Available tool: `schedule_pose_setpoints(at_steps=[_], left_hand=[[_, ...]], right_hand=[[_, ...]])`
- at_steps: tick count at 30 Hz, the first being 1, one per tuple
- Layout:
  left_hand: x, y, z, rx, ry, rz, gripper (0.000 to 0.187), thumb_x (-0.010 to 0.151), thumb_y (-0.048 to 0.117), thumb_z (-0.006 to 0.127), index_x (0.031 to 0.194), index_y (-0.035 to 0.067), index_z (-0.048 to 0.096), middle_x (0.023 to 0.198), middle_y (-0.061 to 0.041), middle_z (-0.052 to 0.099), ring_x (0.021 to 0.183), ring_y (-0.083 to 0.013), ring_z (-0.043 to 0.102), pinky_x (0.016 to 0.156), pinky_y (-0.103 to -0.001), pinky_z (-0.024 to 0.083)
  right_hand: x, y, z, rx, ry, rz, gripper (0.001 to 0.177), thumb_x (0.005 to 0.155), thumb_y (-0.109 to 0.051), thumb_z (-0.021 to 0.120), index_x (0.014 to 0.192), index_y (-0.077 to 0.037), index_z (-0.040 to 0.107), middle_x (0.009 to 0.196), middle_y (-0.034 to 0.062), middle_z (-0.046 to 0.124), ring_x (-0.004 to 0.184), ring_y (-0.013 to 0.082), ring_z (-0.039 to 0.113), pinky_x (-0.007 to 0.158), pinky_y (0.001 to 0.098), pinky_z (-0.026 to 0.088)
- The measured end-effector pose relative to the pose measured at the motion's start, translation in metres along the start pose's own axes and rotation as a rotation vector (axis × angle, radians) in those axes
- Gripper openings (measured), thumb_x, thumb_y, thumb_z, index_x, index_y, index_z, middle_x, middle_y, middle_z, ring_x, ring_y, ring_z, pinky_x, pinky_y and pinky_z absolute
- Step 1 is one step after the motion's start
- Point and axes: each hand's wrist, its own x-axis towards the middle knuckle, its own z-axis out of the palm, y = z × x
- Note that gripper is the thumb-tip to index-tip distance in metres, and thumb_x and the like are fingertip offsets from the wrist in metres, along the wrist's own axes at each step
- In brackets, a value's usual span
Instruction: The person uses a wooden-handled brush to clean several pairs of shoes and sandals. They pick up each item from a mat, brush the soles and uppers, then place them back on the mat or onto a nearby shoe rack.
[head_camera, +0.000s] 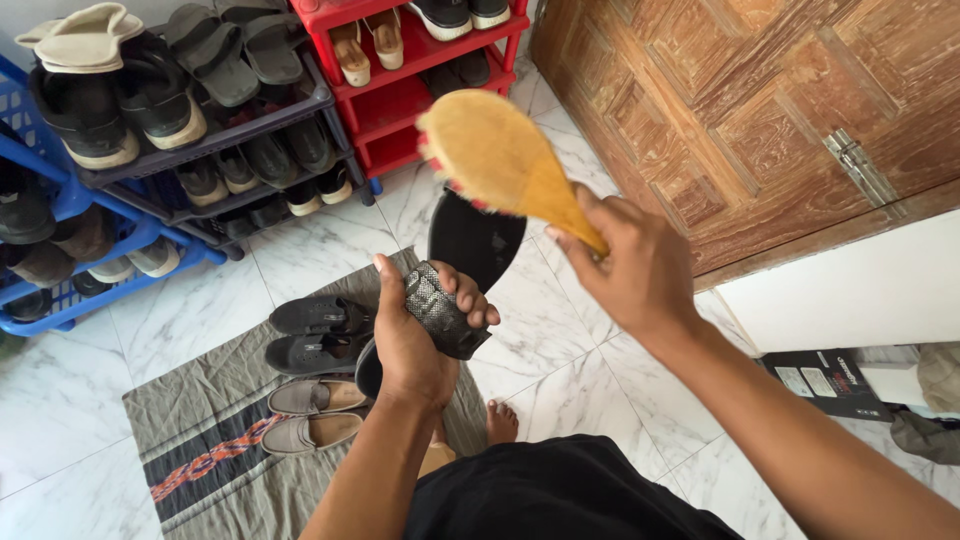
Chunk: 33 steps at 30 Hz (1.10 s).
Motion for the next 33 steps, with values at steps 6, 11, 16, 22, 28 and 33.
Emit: schedule_pose_setpoints(at_steps=[6, 11, 16, 22, 28, 33], left_hand=[[-0.005, 0.004, -0.005, 0.006, 0.023, -0.003, 0.073, 0.104, 0.068, 0.018, 0.079, 0.007, 0.049, 0.068, -0.008, 0.048, 0.064, -0.0240, 0.051, 0.071, -0.043, 0.052], [-0.006, 0.000, -0.001, 0.026, 0.001, -0.013, 0.072, 0.104, 0.068, 0.019, 0.079, 0.007, 0.049, 0.068, -0.009, 0.048, 0.063, -0.0243, 0.051, 0.071, -0.044, 0.052], [-0.008, -0.005, 0.001, -0.019, -0.018, -0.042, 0.073, 0.104, 0.068, 0.020, 0.079, 0.007, 0.050, 0.068, -0.009, 0.048, 0.063, -0.0242, 0.050, 0.071, -0.044, 0.052], [-0.010, -0.004, 0.000, -0.035, 0.016, -0.019, 0.073, 0.104, 0.068, 0.021, 0.078, 0.007, 0.050, 0.068, -0.009, 0.048, 0.063, -0.0248, 0.051, 0.071, -0.044, 0.052], [-0.008, -0.002, 0.008, -0.091, 0.035, 0.027, 0.072, 0.104, 0.067, 0.020, 0.080, 0.007, 0.049, 0.068, -0.009, 0.048, 0.063, -0.0245, 0.050, 0.072, -0.045, 0.052], [-0.002, 0.002, 0.007, -0.196, 0.057, 0.040, 0.071, 0.104, 0.068, 0.021, 0.081, 0.007, 0.049, 0.069, -0.008, 0.048, 0.064, -0.0247, 0.049, 0.074, -0.043, 0.050]], right_hand=[[-0.001, 0.014, -0.017, -0.027, -0.003, 0.307, 0.050, 0.093, -0.029, 0.079, 0.129, 0.004, 0.069, 0.076, 0.0200, 0.069, 0.058, 0.0274, 0.066, 0.052, 0.0392, 0.048], [-0.007, -0.004, -0.027, 0.138, 0.037, 0.171, 0.049, 0.098, -0.029, 0.073, 0.131, 0.007, 0.066, 0.081, 0.0172, 0.070, 0.060, 0.0229, 0.067, 0.052, 0.0367, 0.049], [-0.001, -0.019, -0.022, 0.048, -0.036, 0.238, 0.049, 0.094, -0.030, 0.076, 0.127, 0.006, 0.068, 0.077, 0.0192, 0.071, 0.055, 0.0244, 0.064, 0.052, 0.0378, 0.048], [-0.003, -0.017, -0.029, 0.150, 0.025, 0.367, 0.043, 0.098, -0.030, 0.073, 0.122, 0.005, 0.070, 0.078, 0.0206, 0.071, 0.059, 0.0237, 0.066, 0.055, 0.0372, 0.049], [-0.017, -0.028, -0.011, 0.152, 0.026, 0.271, 0.044, 0.096, -0.027, 0.073, 0.123, 0.007, 0.069, 0.075, 0.0176, 0.069, 0.055, 0.0243, 0.063, 0.050, 0.0392, 0.046], [-0.059, -0.041, -0.005, 0.184, -0.086, 0.483, 0.047, 0.092, -0.027, 0.072, 0.125, 0.006, 0.066, 0.075, 0.0170, 0.070, 0.051, 0.0243, 0.065, 0.047, 0.0393, 0.046]])
